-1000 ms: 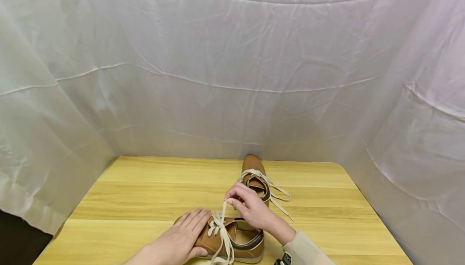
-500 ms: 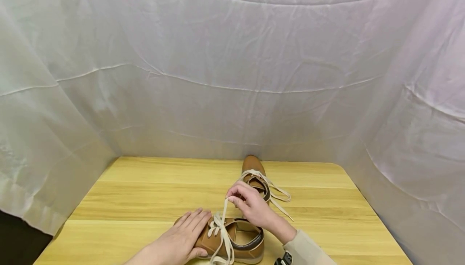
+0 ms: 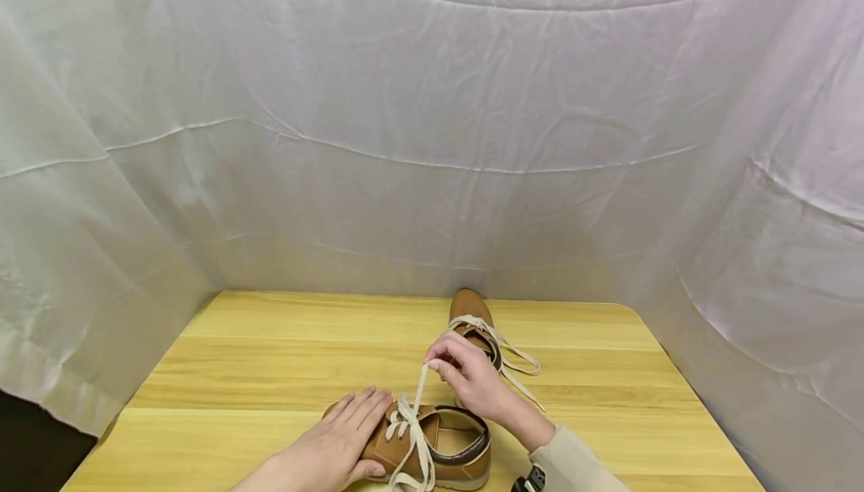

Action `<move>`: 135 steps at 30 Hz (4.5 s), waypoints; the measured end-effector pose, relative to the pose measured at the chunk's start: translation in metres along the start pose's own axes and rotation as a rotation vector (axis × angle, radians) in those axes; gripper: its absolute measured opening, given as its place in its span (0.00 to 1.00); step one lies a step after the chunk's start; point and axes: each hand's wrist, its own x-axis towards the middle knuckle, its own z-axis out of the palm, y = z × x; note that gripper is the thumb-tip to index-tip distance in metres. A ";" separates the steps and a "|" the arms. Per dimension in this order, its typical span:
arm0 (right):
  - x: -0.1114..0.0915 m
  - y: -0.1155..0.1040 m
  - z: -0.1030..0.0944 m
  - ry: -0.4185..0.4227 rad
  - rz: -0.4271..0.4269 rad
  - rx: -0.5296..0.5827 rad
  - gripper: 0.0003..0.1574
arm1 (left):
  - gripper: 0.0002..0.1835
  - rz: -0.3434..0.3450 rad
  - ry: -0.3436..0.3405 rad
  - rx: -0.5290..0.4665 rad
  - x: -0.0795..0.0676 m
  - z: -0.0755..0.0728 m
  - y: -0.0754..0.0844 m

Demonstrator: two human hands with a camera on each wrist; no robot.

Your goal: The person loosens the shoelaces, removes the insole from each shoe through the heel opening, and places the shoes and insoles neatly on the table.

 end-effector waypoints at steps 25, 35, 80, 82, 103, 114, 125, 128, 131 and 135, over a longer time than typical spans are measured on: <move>0.005 0.003 -0.012 0.119 -0.104 -0.016 0.14 | 0.48 0.004 0.011 -0.001 -0.001 0.006 -0.001; 0.006 0.002 -0.016 0.136 -0.089 -0.019 0.12 | 0.48 -0.014 -0.024 -0.044 0.000 0.005 0.000; 0.008 0.000 -0.040 0.212 0.034 0.104 0.06 | 0.48 -0.003 0.000 -0.013 -0.001 0.007 -0.002; 0.008 0.001 -0.041 0.218 0.040 0.095 0.06 | 0.48 -0.007 -0.006 -0.022 -0.001 0.007 -0.001; 0.006 0.005 -0.049 0.247 0.040 0.062 0.06 | 0.48 -0.025 -0.052 -0.047 0.000 0.004 -0.001; 0.004 0.004 -0.053 0.253 0.067 0.067 0.08 | 0.48 -0.019 -0.037 -0.032 0.000 0.004 -0.002; 0.000 0.007 -0.059 0.269 0.082 0.084 0.07 | 0.48 -0.018 -0.044 -0.040 0.000 0.003 -0.001; -0.001 0.009 -0.061 0.284 0.082 0.085 0.07 | 0.49 -0.016 -0.044 -0.036 0.000 0.003 -0.001; -0.002 0.010 -0.063 0.300 0.075 0.086 0.07 | 0.49 -0.016 -0.050 -0.039 0.000 0.004 -0.001; -0.003 0.011 -0.064 0.299 0.072 0.079 0.07 | 0.48 -0.013 -0.046 -0.033 0.000 0.003 -0.001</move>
